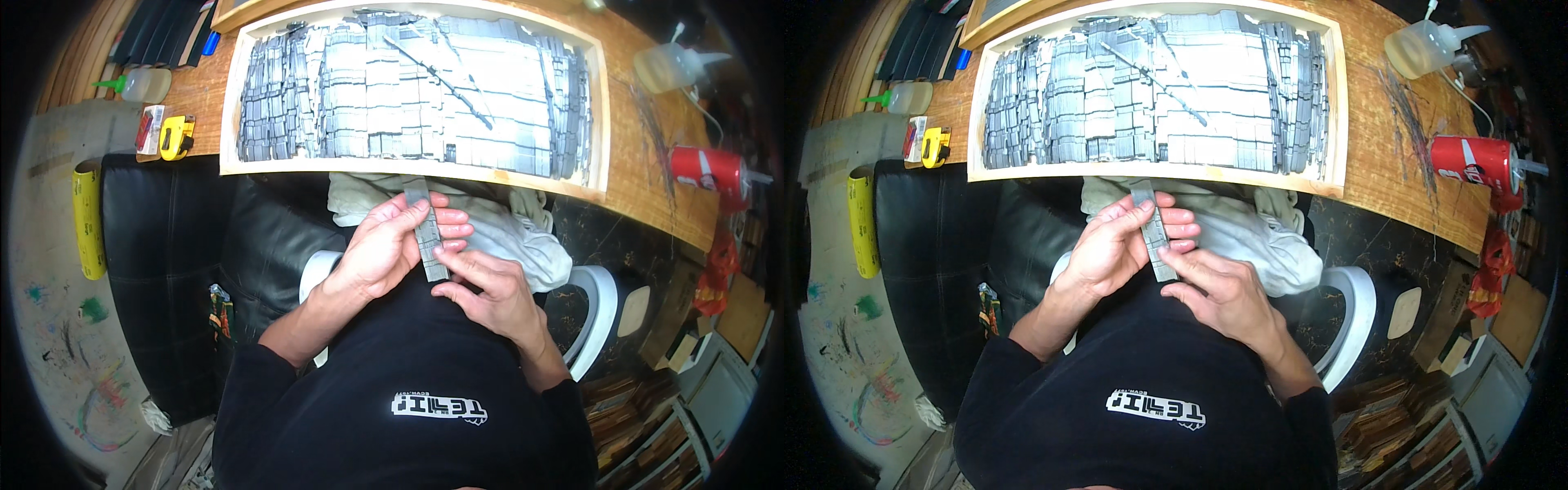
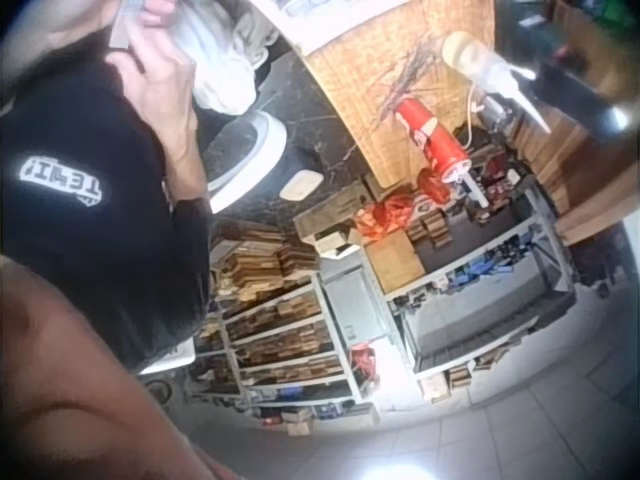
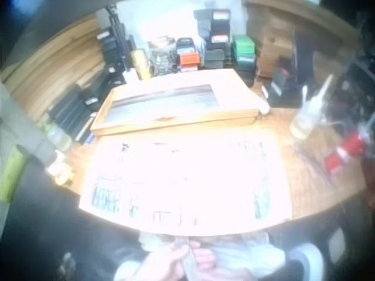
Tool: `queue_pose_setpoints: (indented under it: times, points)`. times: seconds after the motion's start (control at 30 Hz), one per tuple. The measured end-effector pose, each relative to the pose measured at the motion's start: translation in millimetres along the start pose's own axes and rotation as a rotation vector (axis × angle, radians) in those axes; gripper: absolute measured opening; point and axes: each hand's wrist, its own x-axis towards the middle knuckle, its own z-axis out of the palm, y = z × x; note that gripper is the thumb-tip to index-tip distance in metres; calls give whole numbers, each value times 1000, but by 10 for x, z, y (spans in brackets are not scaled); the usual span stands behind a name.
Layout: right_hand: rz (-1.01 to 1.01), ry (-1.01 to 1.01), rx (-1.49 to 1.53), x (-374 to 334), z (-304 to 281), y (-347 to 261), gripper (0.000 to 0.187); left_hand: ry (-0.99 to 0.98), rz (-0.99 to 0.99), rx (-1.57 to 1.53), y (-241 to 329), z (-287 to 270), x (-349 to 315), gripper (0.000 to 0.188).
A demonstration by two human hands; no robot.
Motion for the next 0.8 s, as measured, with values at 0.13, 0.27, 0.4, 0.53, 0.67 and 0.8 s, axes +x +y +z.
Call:
queue_pose_setpoints:
  times: [0.13,0.27,0.4,0.53,0.67,0.8]
  points:
    - [-17,-44,-242,163,-90,-78,67,55,68,27,-27,-17,-16,29]
    - [-73,-46,-307,264,-101,-101,68,57,80,52,-30,-3,-44,25]
    - [-88,-65,-335,317,-106,-115,68,64,69,42,-37,-21,-30,21]
    - [-26,-179,-378,340,-145,-144,66,83,51,69,-30,-17,-23,22]
    - [-41,-162,-286,381,-135,-119,66,95,48,91,-22,-67,-9,25]
    - [-81,-168,-278,375,-120,-93,68,119,49,90,-35,-95,5,25]
